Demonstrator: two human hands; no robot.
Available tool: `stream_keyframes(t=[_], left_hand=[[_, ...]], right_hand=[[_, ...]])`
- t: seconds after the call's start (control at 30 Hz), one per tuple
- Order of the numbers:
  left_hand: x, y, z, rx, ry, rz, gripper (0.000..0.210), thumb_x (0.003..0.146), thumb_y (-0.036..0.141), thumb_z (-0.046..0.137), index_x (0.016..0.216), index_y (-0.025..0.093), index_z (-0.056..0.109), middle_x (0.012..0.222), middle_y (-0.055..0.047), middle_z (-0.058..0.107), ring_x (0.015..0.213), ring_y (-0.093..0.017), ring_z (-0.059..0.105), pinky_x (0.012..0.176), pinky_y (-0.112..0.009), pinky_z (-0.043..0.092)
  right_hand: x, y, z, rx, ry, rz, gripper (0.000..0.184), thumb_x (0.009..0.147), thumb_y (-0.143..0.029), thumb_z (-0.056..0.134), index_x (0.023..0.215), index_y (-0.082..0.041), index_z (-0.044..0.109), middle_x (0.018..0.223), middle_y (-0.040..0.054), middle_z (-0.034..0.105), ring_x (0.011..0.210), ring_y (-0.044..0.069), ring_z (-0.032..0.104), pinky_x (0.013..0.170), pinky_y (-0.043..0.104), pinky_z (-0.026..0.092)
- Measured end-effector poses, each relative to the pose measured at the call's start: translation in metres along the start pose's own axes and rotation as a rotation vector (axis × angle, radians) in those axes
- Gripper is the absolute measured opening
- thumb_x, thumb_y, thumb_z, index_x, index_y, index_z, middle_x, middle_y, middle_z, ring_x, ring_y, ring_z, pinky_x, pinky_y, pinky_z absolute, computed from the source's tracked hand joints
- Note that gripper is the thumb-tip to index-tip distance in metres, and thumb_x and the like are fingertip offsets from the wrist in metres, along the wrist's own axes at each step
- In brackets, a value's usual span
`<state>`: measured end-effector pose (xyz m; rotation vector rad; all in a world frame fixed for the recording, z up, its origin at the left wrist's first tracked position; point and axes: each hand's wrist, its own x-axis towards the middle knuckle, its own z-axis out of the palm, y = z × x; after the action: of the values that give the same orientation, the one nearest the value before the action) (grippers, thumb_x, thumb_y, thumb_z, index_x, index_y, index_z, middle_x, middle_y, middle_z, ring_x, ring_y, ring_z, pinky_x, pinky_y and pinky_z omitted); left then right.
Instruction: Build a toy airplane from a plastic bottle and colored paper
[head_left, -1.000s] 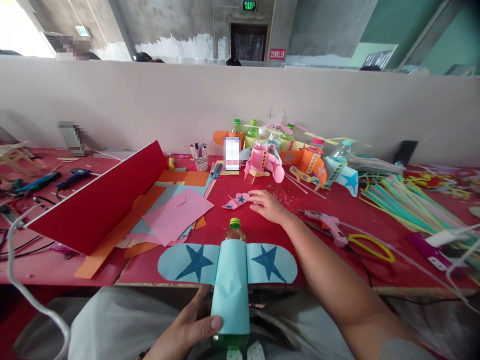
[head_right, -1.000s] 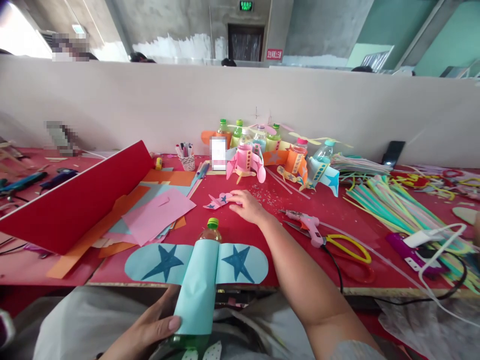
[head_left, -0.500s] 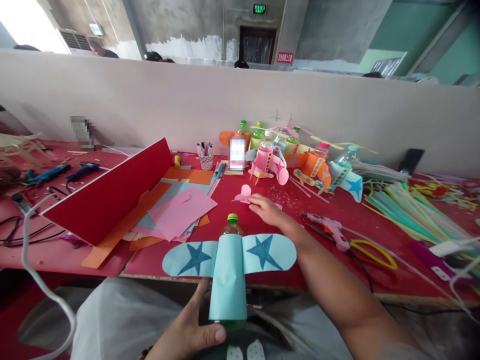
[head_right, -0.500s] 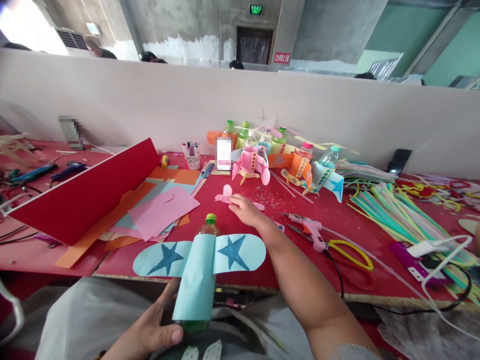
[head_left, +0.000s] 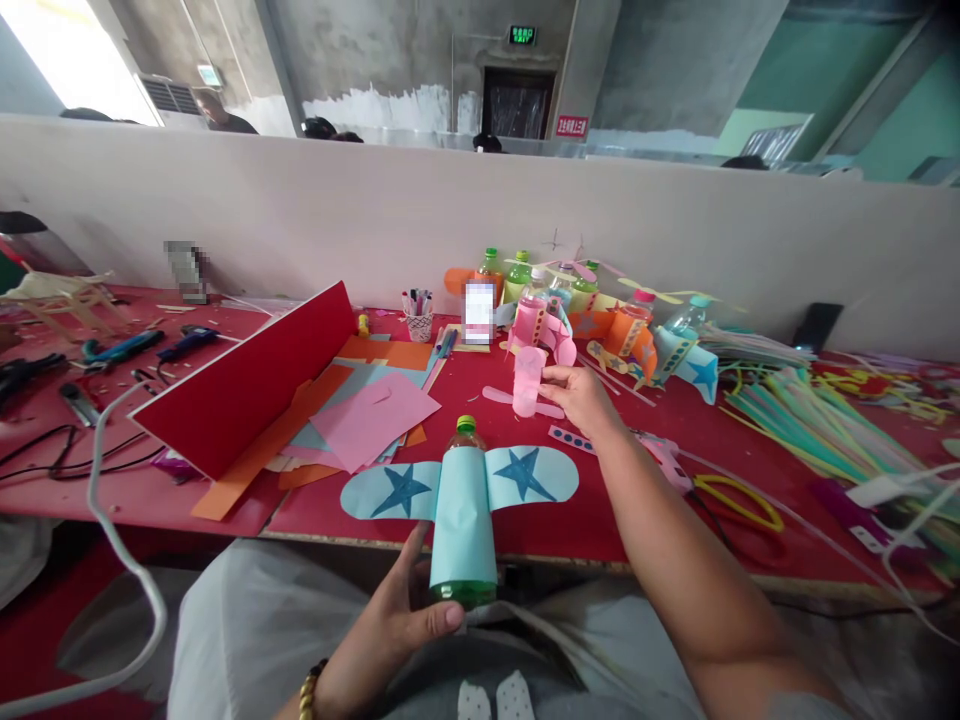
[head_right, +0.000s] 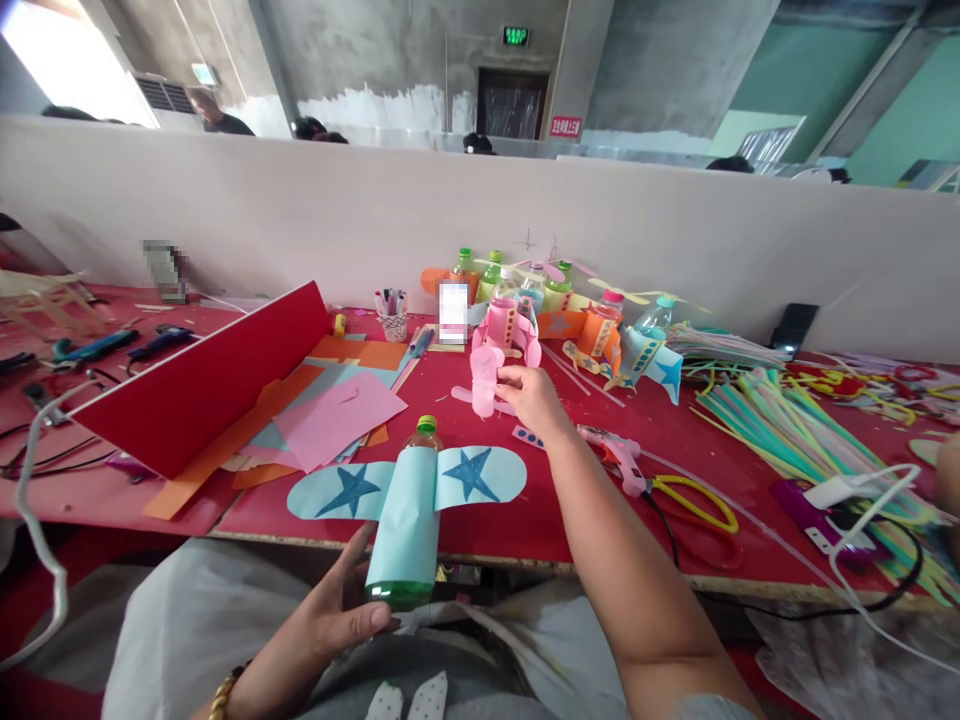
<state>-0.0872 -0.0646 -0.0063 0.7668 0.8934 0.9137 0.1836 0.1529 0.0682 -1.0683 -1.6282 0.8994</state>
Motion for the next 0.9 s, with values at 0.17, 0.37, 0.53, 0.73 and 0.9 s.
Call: stream_keyframes(t=[0.17,0.37,0.53,0.73,0.9], left_hand=[[0.010,0.013,0.007,0.119,0.050,0.000,0.106,0.074,0.041,0.076,0.152,0.023,0.005,0.098,-0.011,0.070,0.091,-0.027,0.066,0.080,-0.039,0.050],[0.010,0.020,0.000,0.345,0.018,0.043,0.099,0.079,0.048,0.069,0.151,0.020,0.009,0.085,-0.006,0.068,0.075,-0.022,0.065,0.065,-0.032,0.050],[-0.005,0.021,-0.013,0.465,0.052,0.104,0.077,0.084,0.049,0.061,0.146,0.022,0.024,0.084,-0.003,0.065,0.060,-0.014,0.058,0.052,-0.026,0.048],[-0.011,0.030,-0.018,0.468,-0.010,0.099,0.069,0.088,0.049,0.056,0.144,0.023,0.026,0.090,-0.006,0.064,0.072,-0.017,0.061,0.055,-0.025,0.048],[-0.010,0.034,-0.017,0.507,0.006,0.137,0.066,0.088,0.049,0.054,0.144,0.024,0.027,0.094,-0.007,0.065,0.071,-0.017,0.062,0.054,-0.025,0.048]], right_hand=[[-0.028,-0.025,-0.002,0.249,0.066,0.095,0.027,0.067,-0.031,0.078,0.090,-0.017,0.075,0.083,0.0034,0.074,0.078,0.021,0.068,0.079,0.035,0.053],[-0.083,-0.053,-0.004,0.449,0.158,0.100,0.018,0.071,-0.028,0.079,0.087,-0.021,0.076,0.083,0.0023,0.073,0.078,0.017,0.066,0.074,0.029,0.051],[-0.137,-0.064,0.010,0.556,-0.110,0.191,0.020,0.076,-0.030,0.077,0.093,-0.020,0.076,0.085,0.0044,0.073,0.080,0.018,0.065,0.079,0.030,0.051],[-0.171,-0.054,0.033,0.576,-0.303,0.379,0.024,0.070,-0.022,0.081,0.092,-0.016,0.072,0.082,0.0036,0.069,0.074,0.016,0.062,0.067,0.026,0.048],[-0.182,-0.055,0.038,0.527,-0.291,0.384,0.020,0.070,-0.021,0.080,0.087,-0.017,0.072,0.079,0.0014,0.067,0.070,0.013,0.060,0.064,0.023,0.047]])
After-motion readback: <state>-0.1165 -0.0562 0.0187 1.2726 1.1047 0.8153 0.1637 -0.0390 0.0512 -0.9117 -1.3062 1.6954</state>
